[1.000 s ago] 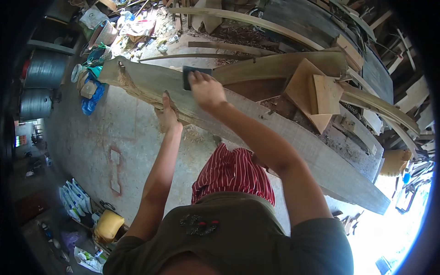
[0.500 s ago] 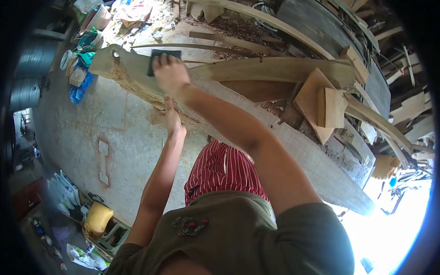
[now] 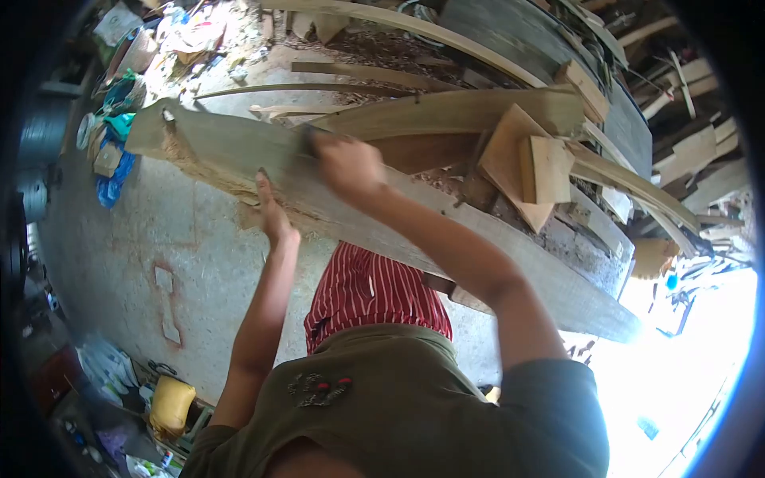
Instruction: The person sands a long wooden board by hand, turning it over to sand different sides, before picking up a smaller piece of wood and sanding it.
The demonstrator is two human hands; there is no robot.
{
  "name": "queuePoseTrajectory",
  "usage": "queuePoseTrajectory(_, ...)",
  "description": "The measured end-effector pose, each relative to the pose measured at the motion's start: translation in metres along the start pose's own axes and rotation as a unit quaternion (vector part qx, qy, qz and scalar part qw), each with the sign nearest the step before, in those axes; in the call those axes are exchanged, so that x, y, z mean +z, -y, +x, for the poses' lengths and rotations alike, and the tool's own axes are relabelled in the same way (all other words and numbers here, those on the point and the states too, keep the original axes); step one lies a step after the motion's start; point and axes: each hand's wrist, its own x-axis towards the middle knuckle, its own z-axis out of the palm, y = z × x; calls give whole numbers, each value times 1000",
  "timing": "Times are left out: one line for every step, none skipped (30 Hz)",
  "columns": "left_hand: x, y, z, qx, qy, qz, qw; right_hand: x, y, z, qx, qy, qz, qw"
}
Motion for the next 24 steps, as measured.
queuePoseTrajectory(-2,3,0,-14,23,-41,999,1,21,23,-30,41,-12,999)
queuePoseTrajectory(1,2,-4,-22,29,-36,999,12,42,41,-38,13,-30,999)
queuePoseTrajectory(6,-6,-8,-16,4,-16,1000,16,51,45,-48,-13,-34,998)
queuePoseTrajectory(10,-14,-10,-10,-21,3,1000,17,52,44,-58,-40,-39,997)
queuePoseTrajectory(10,-17,-11,-4,-1,11,1000,13,41,33,-50,-41,-39,997)
queuePoseTrajectory(11,-18,-11,-6,4,11,1000,8,24,13,-51,-46,-17,997)
queuePoseTrajectory(13,-19,-11,-2,-9,16,1000,2,6,-9,-53,-53,4,997)
queuePoseTrajectory(13,-19,-11,1,-24,20,1000,-1,-17,-37,-40,-60,-21,997)
queuePoseTrajectory(13,-21,-10,1,-22,19,1000,-4,-44,-70,-27,-67,-47,996)
queuePoseTrajectory(13,-22,-10,1,-18,23,1000,-10,-70,-104,-28,-90,-77,993)
queuePoseTrajectory(14,-23,-12,2,-15,28,999,-23,-91,-139,-17,-95,-90,991)
queuePoseTrajectory(16,-25,-15,3,-16,27,1000,-33,-106,-164,-8,-99,-102,990)
queuePoseTrajectory(20,-29,-18,-11,-44,46,998,-37,-116,-177,-9,-100,-102,990)
queuePoseTrajectory(22,-32,-21,-24,-70,65,995,-41,-122,-187,-5,-110,-109,988)
queuePoseTrajectory(21,-31,-21,-23,-64,65,996,-42,-125,-195,3,-122,-116,986)
queuePoseTrajectory(19,-28,-18,-12,-43,49,998,-33,-125,-192,10,-128,-118,985)
queuePoseTrajectory(17,-24,-14,-2,-22,31,999,-24,-114,-175,-9,-137,-136,981)
queuePoseTrajectory(15,-21,-8,-2,-17,31,999,-19,-106,-160,-29,-144,-154,977)
queuePoseTrajectory(10,-17,-3,1,-7,30,1000,-20,-101,-151,-27,-144,-154,977)
queuePoseTrajectory(7,-18,0,7,4,31,999,-22,-94,-142,-20,-132,-91,987)
queuePoseTrajectory(4,-18,2,3,-3,38,999,-23,-91,-141,-11,-120,-25,992)
queuePoseTrajectory(1,-17,3,3,-1,41,999,-24,-97,-154,-8,-121,-23,992)
queuePoseTrajectory(1,-16,3,1,-6,38,999,-29,-110,-175,2,-139,-35,990)
queuePoseTrajectory(4,-15,5,-1,-11,33,999,-36,-125,-195,11,-158,-50,986)
